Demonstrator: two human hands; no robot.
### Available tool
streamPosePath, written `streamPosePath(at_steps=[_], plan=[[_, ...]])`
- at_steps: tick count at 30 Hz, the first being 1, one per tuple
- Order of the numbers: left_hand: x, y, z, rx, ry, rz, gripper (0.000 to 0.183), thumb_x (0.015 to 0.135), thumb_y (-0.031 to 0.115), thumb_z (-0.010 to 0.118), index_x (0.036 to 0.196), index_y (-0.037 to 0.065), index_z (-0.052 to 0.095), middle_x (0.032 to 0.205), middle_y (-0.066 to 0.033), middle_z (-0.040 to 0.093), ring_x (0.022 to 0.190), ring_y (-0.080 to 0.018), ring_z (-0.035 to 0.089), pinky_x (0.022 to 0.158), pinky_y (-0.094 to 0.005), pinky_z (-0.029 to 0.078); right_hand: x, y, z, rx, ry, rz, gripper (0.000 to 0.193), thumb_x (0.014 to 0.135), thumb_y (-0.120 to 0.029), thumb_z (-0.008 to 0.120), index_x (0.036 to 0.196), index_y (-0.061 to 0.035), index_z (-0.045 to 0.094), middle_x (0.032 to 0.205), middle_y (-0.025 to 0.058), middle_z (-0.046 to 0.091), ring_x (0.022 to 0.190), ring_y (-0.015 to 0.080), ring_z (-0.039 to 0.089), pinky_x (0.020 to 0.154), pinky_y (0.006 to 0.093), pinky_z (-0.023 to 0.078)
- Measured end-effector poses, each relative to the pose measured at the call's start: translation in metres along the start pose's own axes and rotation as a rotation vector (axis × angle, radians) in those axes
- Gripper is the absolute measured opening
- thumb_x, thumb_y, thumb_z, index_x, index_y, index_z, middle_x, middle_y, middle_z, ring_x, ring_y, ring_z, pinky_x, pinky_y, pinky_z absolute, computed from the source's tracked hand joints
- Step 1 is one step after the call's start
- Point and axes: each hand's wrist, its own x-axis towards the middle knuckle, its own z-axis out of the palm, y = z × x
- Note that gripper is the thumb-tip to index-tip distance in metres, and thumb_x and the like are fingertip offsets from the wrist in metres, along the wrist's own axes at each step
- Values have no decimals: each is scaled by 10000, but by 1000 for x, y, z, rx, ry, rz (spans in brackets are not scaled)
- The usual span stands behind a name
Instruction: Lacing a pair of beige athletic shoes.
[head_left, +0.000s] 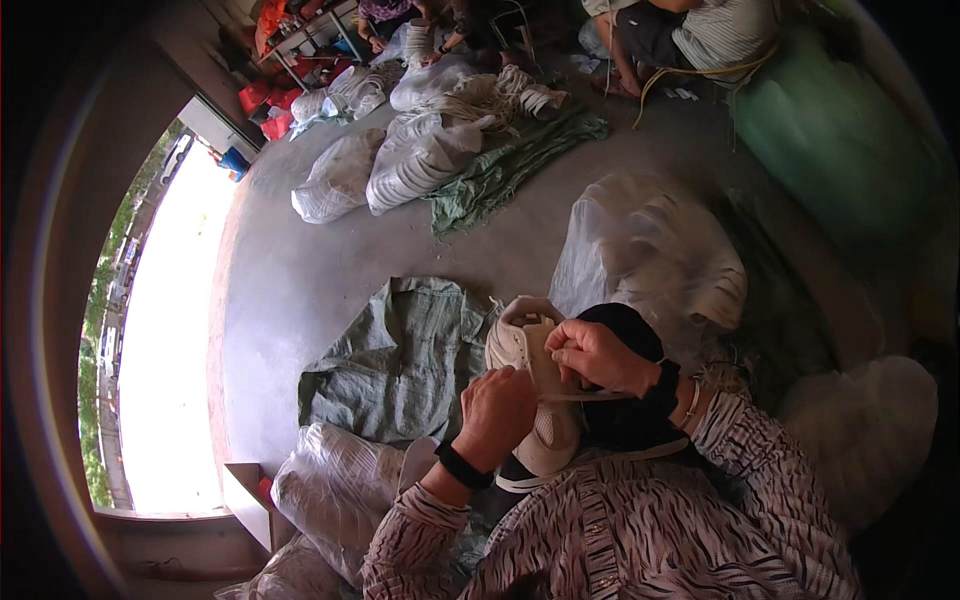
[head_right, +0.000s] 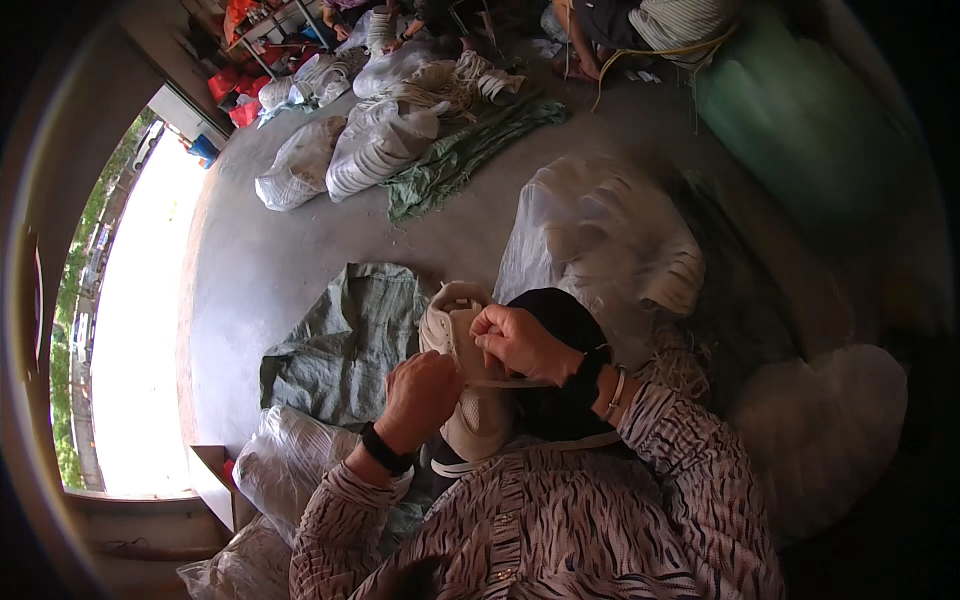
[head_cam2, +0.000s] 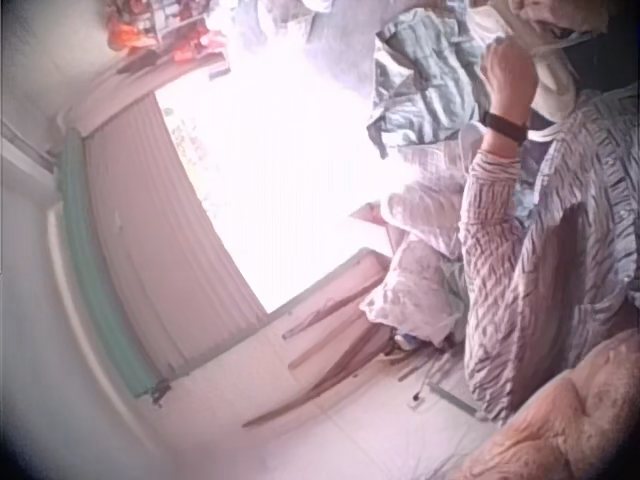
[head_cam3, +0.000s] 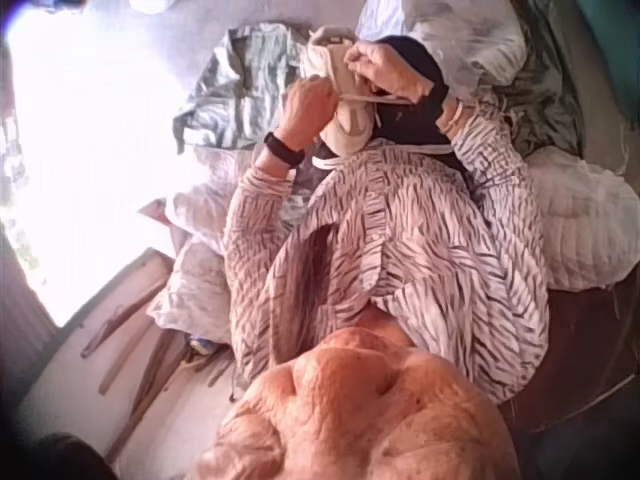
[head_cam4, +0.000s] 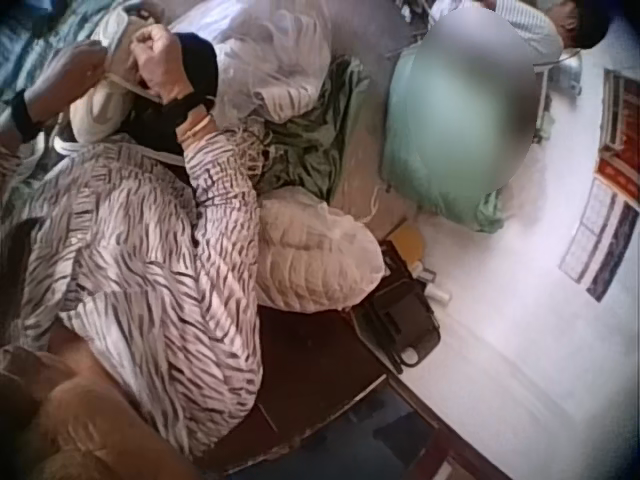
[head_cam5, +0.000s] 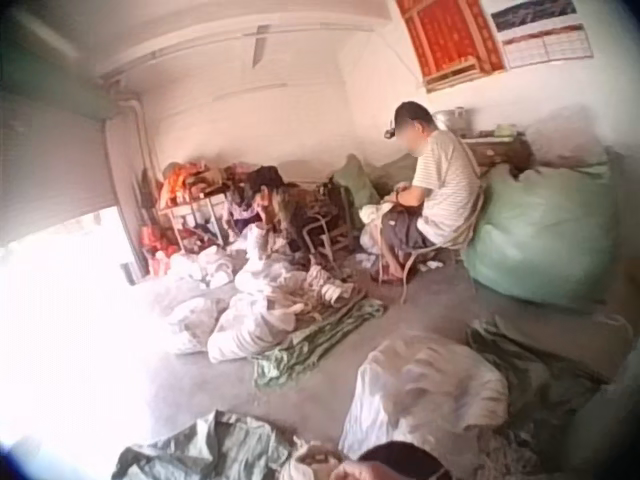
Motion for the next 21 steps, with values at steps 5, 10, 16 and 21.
streamPosePath(at_steps=[5, 10, 16, 21], plan=[[12, -5, -30, 209, 130, 452, 235, 697, 139, 615, 927, 91, 612, 1018, -88, 553, 1035, -264, 479, 923, -399, 358, -4, 9, -6, 124, -163, -78, 138, 877, -50, 494, 978, 5, 569, 751, 35, 604, 567, 62, 541, 517, 196, 439], [32, -10, -22, 416, -61, 641, 300, 713, 163, 624, 1010, 127, 601, 1068, -48, 554, 1060, -205, 503, 928, -395, 387, -9, 0, 4, 145, -40, 6, 176, 905, -145, 507, 955, 7, 578, 700, 32, 595, 461, 66, 511, 434, 215, 414], [52, -22, -9, 125, -205, 564, 322, 780, 153, 589, 1101, 132, 592, 1110, -18, 606, 1079, -199, 569, 858, -351, 489, -9, 3, 3, 63, 38, 0, 215, 908, -197, 548, 942, 8, 599, 688, 43, 592, 508, 77, 551, 439, 236, 434], [55, 5, -42, 170, -521, 318, 465, 727, 118, 647, 1184, 158, 568, 1130, -37, 604, 1118, -228, 550, 932, -332, 461, -2, 22, 5, -59, 66, -169, 200, 900, -177, 558, 958, 9, 605, 720, 43, 602, 548, 71, 555, 456, 233, 440]])
